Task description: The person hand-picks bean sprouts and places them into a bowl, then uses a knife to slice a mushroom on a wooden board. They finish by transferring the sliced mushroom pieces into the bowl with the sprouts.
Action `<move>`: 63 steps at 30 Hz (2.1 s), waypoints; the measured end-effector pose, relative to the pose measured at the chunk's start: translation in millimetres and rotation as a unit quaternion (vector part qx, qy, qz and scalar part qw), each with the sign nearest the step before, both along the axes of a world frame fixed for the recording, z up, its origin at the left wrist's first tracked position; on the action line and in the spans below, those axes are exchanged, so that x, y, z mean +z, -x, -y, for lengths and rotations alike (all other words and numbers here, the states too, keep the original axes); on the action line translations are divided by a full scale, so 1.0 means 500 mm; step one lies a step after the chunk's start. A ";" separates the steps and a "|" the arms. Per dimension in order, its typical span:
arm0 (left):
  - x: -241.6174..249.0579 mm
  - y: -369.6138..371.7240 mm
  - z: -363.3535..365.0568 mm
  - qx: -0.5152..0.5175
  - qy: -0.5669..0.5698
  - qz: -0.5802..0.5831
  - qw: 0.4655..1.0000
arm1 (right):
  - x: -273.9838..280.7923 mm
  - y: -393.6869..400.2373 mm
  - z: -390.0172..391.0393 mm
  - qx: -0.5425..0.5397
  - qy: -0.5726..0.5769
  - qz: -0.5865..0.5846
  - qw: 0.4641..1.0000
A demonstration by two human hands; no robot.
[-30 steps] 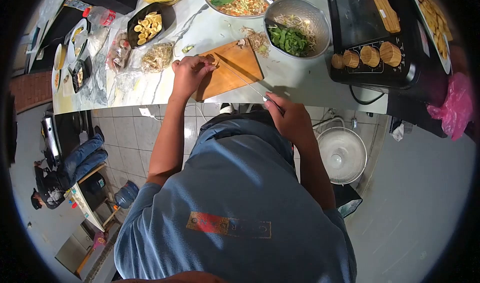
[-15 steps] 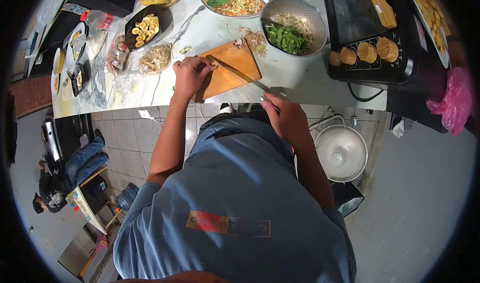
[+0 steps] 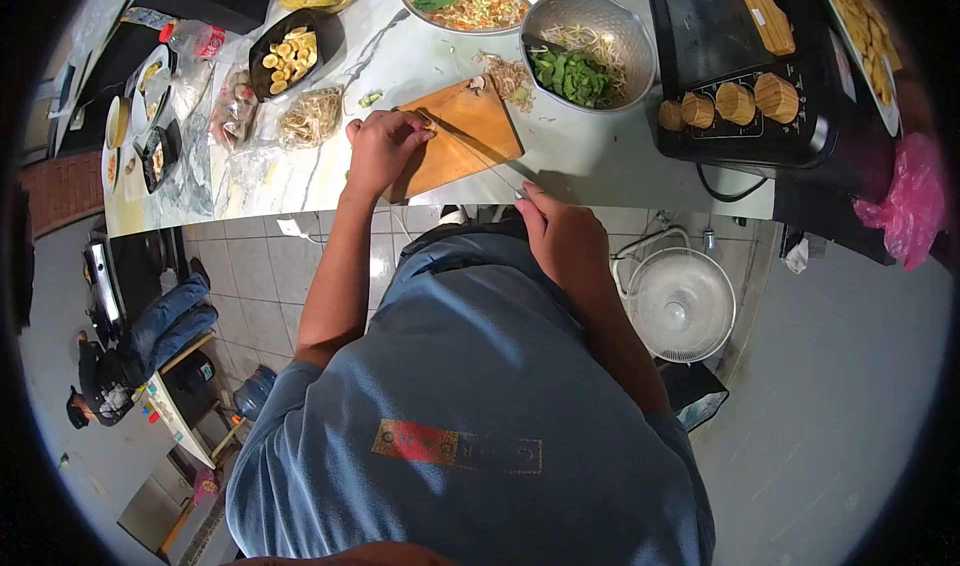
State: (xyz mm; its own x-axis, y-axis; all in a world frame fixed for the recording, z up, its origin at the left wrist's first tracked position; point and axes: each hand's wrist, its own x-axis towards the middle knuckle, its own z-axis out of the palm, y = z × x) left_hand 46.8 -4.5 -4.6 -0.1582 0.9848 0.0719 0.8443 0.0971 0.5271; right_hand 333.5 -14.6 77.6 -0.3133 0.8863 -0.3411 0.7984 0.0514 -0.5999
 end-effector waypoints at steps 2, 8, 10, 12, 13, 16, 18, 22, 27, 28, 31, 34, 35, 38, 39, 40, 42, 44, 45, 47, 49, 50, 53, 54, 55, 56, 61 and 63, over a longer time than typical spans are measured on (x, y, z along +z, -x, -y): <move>0.012 -0.001 -0.001 -0.006 -0.011 0.025 1.000 | -0.009 -0.006 0.002 0.004 -0.016 0.012 1.000; 0.030 0.011 -0.005 0.008 0.006 0.071 0.997 | 0.012 -0.051 -0.006 -0.070 -0.036 -0.011 0.997; 0.027 0.019 -0.014 0.001 -0.002 0.099 0.995 | 0.022 -0.060 -0.011 -0.116 0.015 0.001 0.993; 0.031 0.022 -0.026 0.007 0.005 0.132 0.991 | 0.030 -0.067 -0.013 -0.128 0.032 -0.001 0.991; 0.037 0.020 -0.034 0.002 0.004 0.132 0.991 | 0.032 -0.070 -0.013 -0.138 0.048 -0.003 0.989; 0.061 0.005 -0.062 0.012 -0.001 0.193 0.981 | 0.005 -0.084 0.007 -0.148 -0.011 -0.076 0.986; 0.066 -0.009 -0.086 -0.009 -0.013 0.188 0.982 | 0.010 -0.095 0.013 -0.150 0.014 -0.069 0.986; 0.065 -0.051 -0.146 -0.046 -0.040 0.207 0.976 | -0.009 -0.122 0.040 -0.151 -0.015 -0.114 0.982; 0.093 -0.126 -0.235 -0.101 -0.070 0.201 0.972 | 0.001 -0.159 0.057 -0.147 0.023 -0.069 0.986; 0.101 -0.142 -0.253 -0.099 -0.060 0.217 0.969 | 0.003 -0.165 0.061 -0.153 0.045 -0.052 0.986; 0.114 -0.182 -0.303 -0.127 -0.095 0.208 0.965 | 0.000 -0.182 0.074 -0.174 0.041 -0.052 0.983; 0.103 -0.209 -0.345 -0.126 -0.108 0.186 0.968 | 0.021 -0.196 0.073 -0.176 0.064 -0.055 0.981; 0.099 -0.216 -0.356 -0.116 -0.107 0.176 0.972 | 0.020 -0.201 0.073 -0.183 0.062 -0.056 0.980; 0.101 -0.227 -0.363 -0.115 -0.107 0.185 0.970 | 0.010 -0.211 0.072 -0.192 0.076 -0.071 0.976; 0.101 -0.226 -0.364 -0.120 -0.120 0.186 0.968 | 0.007 -0.213 0.070 -0.187 0.066 -0.069 0.978; 0.107 -0.226 -0.357 -0.116 -0.122 0.177 0.970 | 0.005 -0.215 0.068 -0.181 0.056 -0.068 0.980; 0.096 -0.208 -0.354 -0.111 -0.116 0.209 0.965 | 0.003 -0.216 0.059 -0.170 0.049 -0.069 0.982; 0.087 -0.184 -0.348 -0.100 -0.110 0.240 0.959 | 0.002 -0.214 0.047 -0.153 0.042 -0.071 0.985; 0.093 -0.173 -0.339 -0.086 -0.077 0.247 0.962 | 0.001 -0.212 0.040 -0.150 0.044 -0.074 0.985; 0.092 -0.151 -0.320 -0.060 -0.044 0.253 0.965 | 0.001 -0.208 0.025 -0.137 0.050 -0.077 0.986; 0.088 -0.131 -0.300 -0.046 -0.035 0.270 0.961 | 0.001 -0.206 0.010 -0.116 0.043 -0.082 0.989; 0.088 -0.124 -0.289 -0.043 -0.030 0.287 0.956 | -0.002 -0.205 0.005 -0.106 0.046 -0.082 0.990; 0.065 -0.100 -0.258 -0.028 -0.039 0.287 0.957 | -0.009 -0.203 -0.009 -0.090 0.039 -0.102 0.990; 0.067 -0.099 -0.246 -0.027 -0.045 0.278 0.959 | -0.007 -0.203 -0.017 -0.084 0.051 -0.095 0.991; 0.065 -0.099 -0.238 -0.020 -0.046 0.278 0.959 | -0.004 -0.201 -0.023 -0.079 0.063 -0.088 0.991; 0.062 -0.099 -0.232 -0.020 -0.041 0.272 0.961 | -0.002 -0.199 -0.029 -0.073 0.065 -0.087 0.991; 0.051 -0.092 -0.212 -0.038 -0.014 0.190 0.981 | -0.007 -0.193 -0.036 -0.064 0.030 -0.089 0.993; 0.066 -0.097 -0.211 -0.022 0.000 0.142 0.990 | 0.010 -0.188 -0.036 -0.069 0.049 -0.083 0.993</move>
